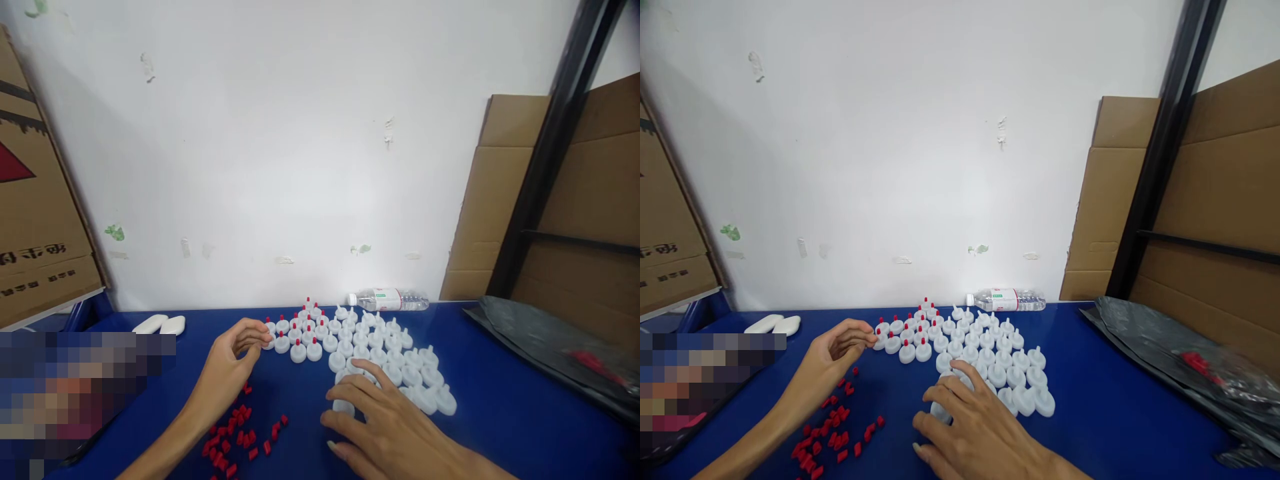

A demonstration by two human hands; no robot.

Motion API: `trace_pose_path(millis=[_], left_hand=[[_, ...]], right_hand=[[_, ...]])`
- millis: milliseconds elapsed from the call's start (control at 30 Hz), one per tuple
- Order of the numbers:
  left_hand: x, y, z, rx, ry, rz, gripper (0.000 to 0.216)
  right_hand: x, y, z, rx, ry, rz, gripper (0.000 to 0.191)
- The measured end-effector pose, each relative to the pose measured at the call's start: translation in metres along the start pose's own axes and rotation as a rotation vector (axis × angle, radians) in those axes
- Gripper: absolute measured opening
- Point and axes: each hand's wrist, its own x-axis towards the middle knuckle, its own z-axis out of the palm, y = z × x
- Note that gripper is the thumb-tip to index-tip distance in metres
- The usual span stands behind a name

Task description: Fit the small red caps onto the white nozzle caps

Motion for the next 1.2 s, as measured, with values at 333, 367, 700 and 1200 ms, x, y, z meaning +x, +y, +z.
trace_pose_path(millis=[333,367,700,1200], left_hand=[[0.006,-0.031,-0.016,0.476,-0.088,0.135,0.048],[0.007,-0.032,-0.016,0.486,-0.096,0.140,0.047],[0.015,-0.022,-0.015,0.552,-0.090,0.187,0.027],[0.008,-0.014,-0.011,0.532,0.005,0.271,0.018]], right_hand=[[-0.002,-0.002,0.003,-0.024,0.018,-0.029,0.027],[-0.002,-0.001,0.004,-0.024,0.030,-0.031,0.029],[-0.002,-0.003,0.005,-0.036,0.011,-0.039,0.037],[-0.001,-0.001,0.001,-0.029,0.036,-0.057,0.026]])
